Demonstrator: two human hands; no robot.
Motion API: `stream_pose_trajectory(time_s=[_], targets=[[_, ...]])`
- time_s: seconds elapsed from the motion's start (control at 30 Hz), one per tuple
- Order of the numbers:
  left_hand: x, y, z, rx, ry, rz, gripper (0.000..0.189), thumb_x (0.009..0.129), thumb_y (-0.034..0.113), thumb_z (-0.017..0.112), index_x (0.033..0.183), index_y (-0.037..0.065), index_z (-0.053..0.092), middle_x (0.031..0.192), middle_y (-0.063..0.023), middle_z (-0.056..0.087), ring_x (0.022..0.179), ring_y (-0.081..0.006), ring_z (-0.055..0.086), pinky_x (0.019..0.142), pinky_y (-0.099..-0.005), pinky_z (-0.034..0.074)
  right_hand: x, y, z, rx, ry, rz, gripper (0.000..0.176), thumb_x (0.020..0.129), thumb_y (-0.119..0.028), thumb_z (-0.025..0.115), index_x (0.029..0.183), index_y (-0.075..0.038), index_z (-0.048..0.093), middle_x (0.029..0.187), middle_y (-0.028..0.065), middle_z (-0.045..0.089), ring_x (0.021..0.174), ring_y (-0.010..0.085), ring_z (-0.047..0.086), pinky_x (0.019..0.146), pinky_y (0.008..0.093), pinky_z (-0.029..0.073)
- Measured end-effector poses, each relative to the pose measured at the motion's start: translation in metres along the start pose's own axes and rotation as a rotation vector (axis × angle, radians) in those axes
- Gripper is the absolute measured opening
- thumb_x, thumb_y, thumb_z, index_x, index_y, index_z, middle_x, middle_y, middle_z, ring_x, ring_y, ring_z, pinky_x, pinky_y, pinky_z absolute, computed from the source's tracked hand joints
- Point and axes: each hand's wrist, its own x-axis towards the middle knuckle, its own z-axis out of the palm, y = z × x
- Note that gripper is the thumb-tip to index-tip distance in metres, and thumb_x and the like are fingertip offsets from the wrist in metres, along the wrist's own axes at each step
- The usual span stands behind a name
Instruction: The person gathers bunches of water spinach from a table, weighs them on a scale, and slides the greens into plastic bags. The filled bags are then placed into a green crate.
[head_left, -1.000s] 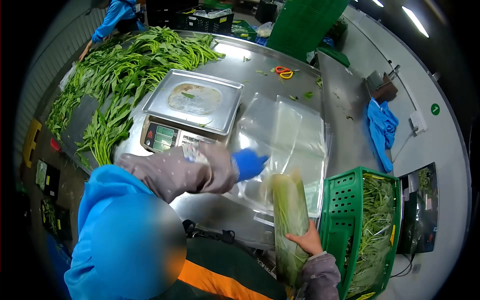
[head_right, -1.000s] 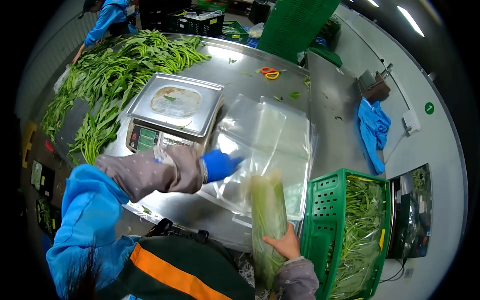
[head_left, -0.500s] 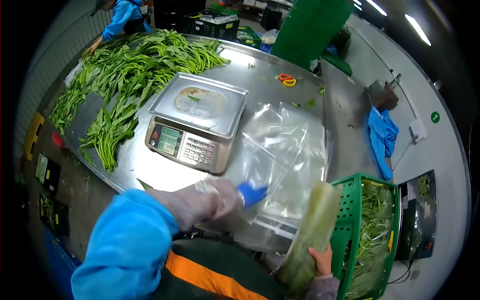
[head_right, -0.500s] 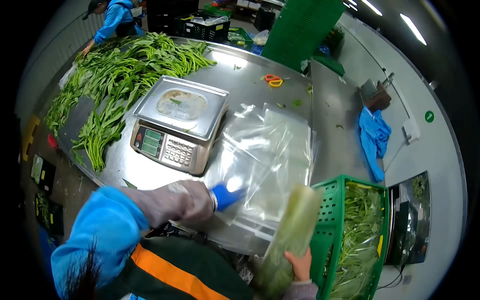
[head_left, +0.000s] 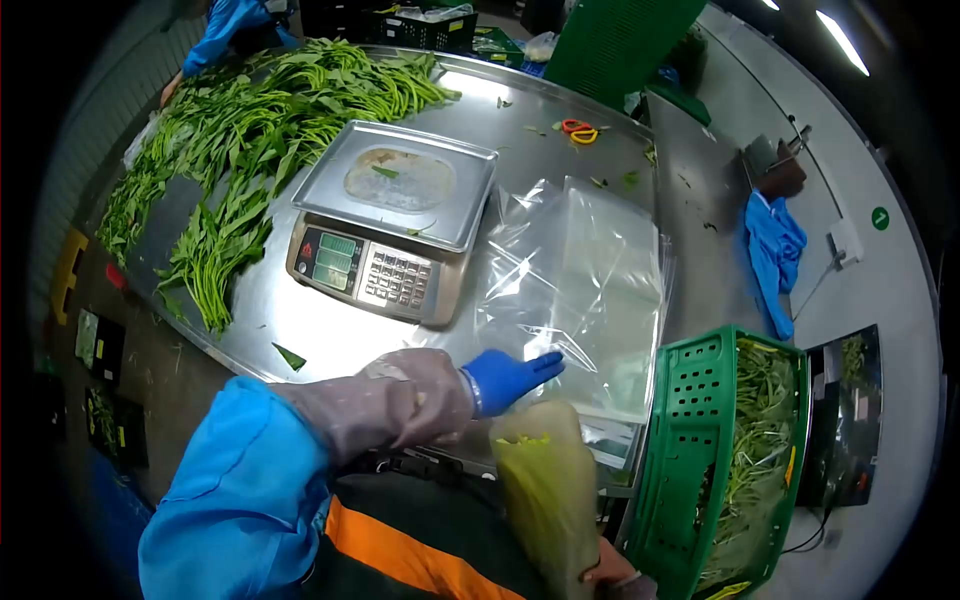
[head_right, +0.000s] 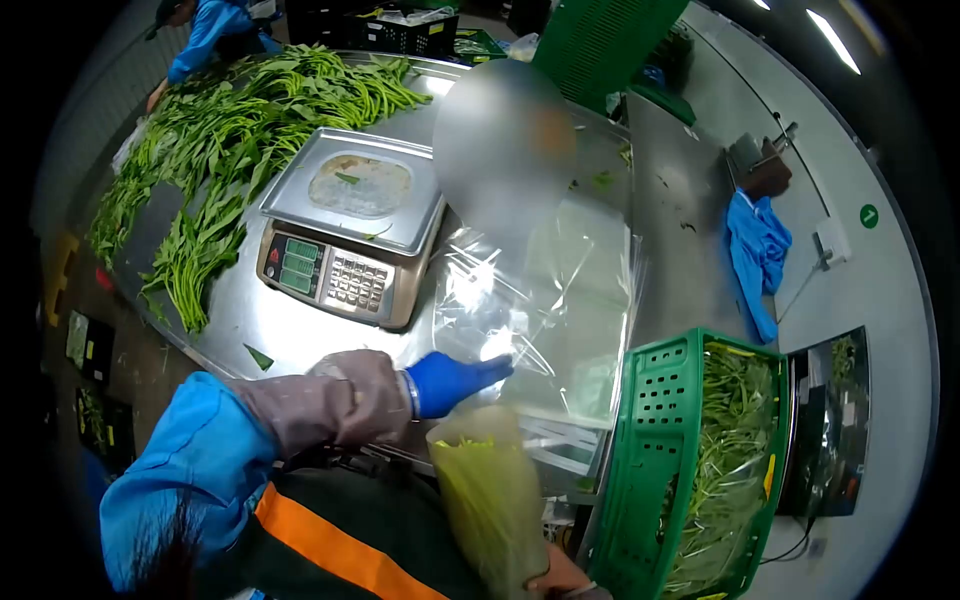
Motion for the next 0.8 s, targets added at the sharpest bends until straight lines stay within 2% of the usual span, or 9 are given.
stream_pose_trajectory(time_s=[0.13, 0.17, 0.2, 0.33, 0.43, 0.57, 0.67, 0.7, 0.8], targets=[[-0.009, 0.05, -0.054, 0.219, -0.258, 0.055, 0.077, 0.073, 0.002, 0.054, 0.138, 0.023, 0.018, 0.124, -0.017, 0.045, 0.059, -0.0286, 0.061, 0.056, -0.0364, 0.052, -0.01, 0.002, 0.013, 0.017, -0.091, 0.147, 0.051, 0.079, -0.024, 0.06, 0.122, 0.0, 0.044, 0.117, 0.0098, 0.051, 0.106, 0.0207, 0.049, 0.089, 0.0334, 0.041], [-0.009, 0.049, -0.051, 0.09, -0.104, 0.105, 0.076, 0.073, -0.001, 0.052, 0.137, 0.023, 0.019, 0.12, -0.0158, 0.049, 0.06, -0.0275, 0.061, 0.056, -0.0363, 0.052, -0.012, 0.0, 0.015, 0.003, -0.125, 0.183, 0.051, 0.08, -0.024, 0.06, 0.122, 0.0, 0.044, 0.117, 0.0098, 0.051, 0.107, 0.0207, 0.049, 0.089, 0.0334, 0.041], [0.003, 0.038, -0.036, 0.23, -0.14, 0.083, 0.079, 0.07, -0.007, 0.049, 0.138, 0.022, 0.019, 0.143, -0.0066, 0.022, 0.055, -0.0221, 0.058, 0.05, -0.0319, 0.051, -0.012, -0.003, 0.018, -0.017, -0.166, 0.21, 0.051, 0.08, -0.024, 0.06, 0.122, 0.0, 0.044, 0.117, 0.0097, 0.051, 0.107, 0.0206, 0.049, 0.089, 0.0333, 0.041], [0.027, 0.03, 0.01, 0.029, 0.012, 0.148, 0.069, 0.078, 0.004, 0.05, 0.137, 0.023, 0.02, 0.133, -0.0141, 0.036, 0.066, -0.0277, 0.061, 0.06, -0.0341, 0.052, 0.012, -0.041, 0.043, -0.175, -0.289, 0.197, 0.053, 0.08, -0.028, 0.059, 0.124, -0.001, 0.043, 0.117, 0.0093, 0.051, 0.107, 0.0215, 0.049, 0.091, 0.0337, 0.04], [0.024, 0.069, 0.008, -0.189, -0.279, 0.0, 0.061, 0.082, 0.013, 0.048, 0.137, 0.025, 0.022, 0.117, -0.0177, 0.049, 0.07, -0.0298, 0.061, 0.064, -0.0351, 0.051, 0.037, -0.078, 0.079, -0.164, -0.266, 0.27, 0.053, 0.081, -0.028, 0.058, 0.124, -0.002, 0.043, 0.117, 0.0095, 0.051, 0.106, 0.0221, 0.049, 0.091, 0.0344, 0.04], [0.005, 0.129, -0.042, -0.074, -0.203, 0.29, 0.056, 0.086, 0.02, 0.046, 0.137, 0.023, 0.023, 0.095, -0.0217, 0.057, 0.072, -0.0324, 0.061, 0.064, -0.0357, 0.052, 0.042, -0.134, 0.14, -0.179, -0.271, 0.256, 0.047, 0.082, -0.026, 0.057, 0.122, -0.004, 0.044, 0.112, 0.0099, 0.053, 0.098, 0.0218, 0.052, 0.084, 0.0327, 0.043], [0.039, 0.091, -0.089, -0.319, 0.294, 0.434, 0.058, 0.085, 0.019, 0.049, 0.137, 0.024, 0.024, 0.1, -0.0209, 0.057, 0.073, -0.0322, 0.062, 0.065, -0.0339, 0.052, 0.044, -0.166, 0.178, -0.204, -0.271, 0.222, 0.043, 0.083, -0.024, 0.056, 0.12, -0.004, 0.045, 0.109, 0.0101, 0.054, 0.092, 0.0217, 0.055, 0.079, 0.0315, 0.045], [0.038, 0.099, -0.097, -0.366, 0.072, 0.327, 0.064, 0.081, 0.018, 0.054, 0.137, 0.021, 0.024, 0.108, -0.0176, 0.055, 0.08, -0.0318, 0.062, 0.07, -0.0348, 0.051, 0.044, -0.178, 0.191, -0.216, -0.268, 0.202, 0.042, 0.083, -0.024, 0.055, 0.119, -0.005, 0.045, 0.108, 0.0102, 0.054, 0.09, 0.0216, 0.056, 0.077, 0.0311, 0.045], [0.047, 0.158, -0.139, -0.478, 0.049, 0.482, 0.066, 0.072, 0.011, 0.058, 0.133, 0.009, 0.032, 0.104, -0.0158, 0.059, 0.086, -0.0313, 0.06, 0.076, -0.0373, 0.049, 0.024, -0.209, 0.211, -0.23, -0.252, 0.112, 0.038, 0.084, -0.022, 0.055, 0.117, -0.006, 0.047, 0.105, 0.0104, 0.055, 0.083, 0.0214, 0.058, 0.072, 0.0299, 0.048]])
